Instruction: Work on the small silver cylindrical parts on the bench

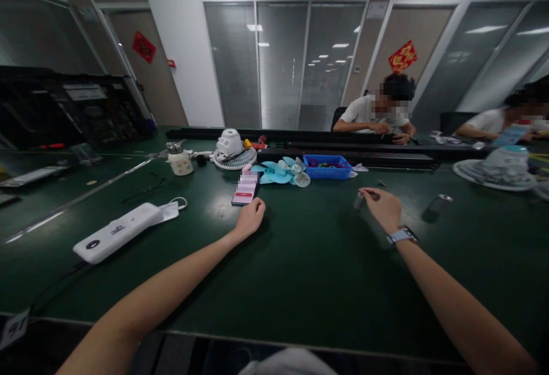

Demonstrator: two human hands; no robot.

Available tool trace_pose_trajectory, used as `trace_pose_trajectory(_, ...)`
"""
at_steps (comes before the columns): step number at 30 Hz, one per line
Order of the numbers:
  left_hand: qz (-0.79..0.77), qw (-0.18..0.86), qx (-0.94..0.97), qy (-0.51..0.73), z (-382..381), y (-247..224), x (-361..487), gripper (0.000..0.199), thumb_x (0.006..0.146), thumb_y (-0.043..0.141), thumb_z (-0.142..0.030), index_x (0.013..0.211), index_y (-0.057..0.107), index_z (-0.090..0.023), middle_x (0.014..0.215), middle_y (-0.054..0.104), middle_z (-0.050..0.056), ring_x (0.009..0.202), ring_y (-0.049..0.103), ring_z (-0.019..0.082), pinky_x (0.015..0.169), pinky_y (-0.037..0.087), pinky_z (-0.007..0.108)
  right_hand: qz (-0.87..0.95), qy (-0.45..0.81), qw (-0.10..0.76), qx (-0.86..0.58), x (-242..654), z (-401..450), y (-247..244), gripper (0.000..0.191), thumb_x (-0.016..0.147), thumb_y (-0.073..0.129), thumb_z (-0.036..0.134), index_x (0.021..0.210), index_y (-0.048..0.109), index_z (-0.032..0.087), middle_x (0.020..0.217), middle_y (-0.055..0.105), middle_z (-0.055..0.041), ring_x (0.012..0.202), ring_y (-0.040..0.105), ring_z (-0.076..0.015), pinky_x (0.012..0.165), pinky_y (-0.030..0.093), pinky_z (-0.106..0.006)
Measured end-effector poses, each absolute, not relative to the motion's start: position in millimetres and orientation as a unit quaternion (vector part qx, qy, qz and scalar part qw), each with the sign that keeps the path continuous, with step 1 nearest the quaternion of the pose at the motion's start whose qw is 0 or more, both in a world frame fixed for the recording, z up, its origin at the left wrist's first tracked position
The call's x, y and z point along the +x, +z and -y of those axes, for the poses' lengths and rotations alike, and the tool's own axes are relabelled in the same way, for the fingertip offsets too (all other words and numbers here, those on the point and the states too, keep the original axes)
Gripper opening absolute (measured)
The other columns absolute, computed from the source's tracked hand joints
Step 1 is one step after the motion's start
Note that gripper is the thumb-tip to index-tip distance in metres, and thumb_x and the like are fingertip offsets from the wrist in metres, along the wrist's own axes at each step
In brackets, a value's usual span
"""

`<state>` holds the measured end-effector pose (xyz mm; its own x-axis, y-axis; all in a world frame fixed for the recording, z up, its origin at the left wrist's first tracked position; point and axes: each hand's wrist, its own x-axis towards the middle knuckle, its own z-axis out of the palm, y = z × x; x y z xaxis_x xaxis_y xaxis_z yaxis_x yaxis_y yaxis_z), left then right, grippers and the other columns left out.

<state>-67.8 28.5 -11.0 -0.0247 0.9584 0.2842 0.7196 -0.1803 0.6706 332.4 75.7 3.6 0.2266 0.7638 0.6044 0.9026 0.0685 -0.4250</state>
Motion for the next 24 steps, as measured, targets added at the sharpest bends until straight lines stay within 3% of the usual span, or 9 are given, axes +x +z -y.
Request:
trace_pose_trajectory(7, -0.617, 0.153, 0.685, 0.356, -30.5, -14.6, -69.5, 0.023, 0.091, 0.039, -0.026, 0.082, 0.059, -0.020, 0.077, 0.065, 0.004, 0.075, 0.061, 0.020, 0.068, 0.041, 0.028, 0.602, -0.031, 0.396, -0.692, 336.7, -78.7, -2.0, 0.045, 0.084, 0.053, 0.056, 0.103, 0.076, 0.022, 0.083, 0.074, -0.0098, 0.077, 0.068, -0.0257, 0.064, 0.049, -0.033)
trace_pose_trajectory(10, -0.610, 0.155, 0.690, 0.357, -31.1, -15.1, -70.0, 0.022, 0.091, 0.040, -0.026, 0.081, 0.059, -0.020, 0.077, 0.065, 0.004, 0.075, 0.061, 0.020, 0.068, 0.041, 0.029, 0.609, 0.055, 0.435, -0.661, 340.4, -83.2, -12.2, 0.061, 0.072, 0.066, 0.060, 0.117, 0.069, 0.018, 0.093, 0.074, -0.0109, 0.083, 0.070, -0.0247, 0.071, 0.053, -0.033)
trace_pose_trajectory(12, -0.609, 0.159, 0.690, 0.357, -31.3, -14.8, -69.9, 0.022, 0.091, 0.040, -0.026, 0.081, 0.059, -0.020, 0.078, 0.065, 0.004, 0.075, 0.061, 0.020, 0.068, 0.041, 0.029, 0.609, 0.120, 0.453, -0.640, 344.4, -87.8, -20.1, 0.068, 0.064, 0.072, 0.060, 0.114, 0.068, 0.013, 0.095, 0.074, -0.0127, 0.084, 0.070, -0.0255, 0.075, 0.055, -0.036)
trace_pose_trajectory(16, -0.611, 0.168, 0.680, 0.368, -28.2, -13.0, -68.8, 0.022, 0.090, 0.041, -0.024, 0.083, 0.061, -0.019, 0.077, 0.065, 0.004, 0.076, 0.060, 0.019, 0.069, 0.042, 0.029, 0.593, 0.162, 0.473, -0.632, 340.5, -85.5, -22.9, 0.058, 0.062, 0.075, 0.058, 0.099, 0.071, 0.013, 0.094, 0.074, -0.0134, 0.086, 0.071, -0.0277, 0.080, 0.056, -0.039)
trace_pose_trajectory(20, -0.568, 0.191, 0.694, 0.399, -14.0, -8.2, -62.1, 0.022, 0.090, 0.040, -0.024, 0.090, 0.062, -0.019, 0.077, 0.063, 0.001, 0.071, 0.058, 0.016, 0.067, 0.042, 0.027, 0.645, 0.203, 0.456, -0.579, 291.7, -50.3, -5.6, 0.054, 0.067, 0.075, 0.054, 0.104, 0.071, 0.016, 0.098, 0.074, -0.0121, 0.088, 0.070, -0.0276, 0.082, 0.056, -0.040)
trace_pose_trajectory(24, -0.493, 0.218, 0.740, 0.403, 8.6, 0.6, -48.4, 0.028, 0.093, 0.044, -0.036, 0.106, 0.063, -0.019, 0.077, 0.063, 0.001, 0.068, 0.056, 0.015, 0.066, 0.043, 0.026, 0.730, 0.296, 0.411, -0.460, 215.8, -1.2, 4.7, 0.043, 0.073, 0.075, 0.045, 0.106, 0.071, 0.018, 0.104, 0.072, -0.0094, 0.093, 0.069, -0.0244, 0.088, 0.054, -0.039)
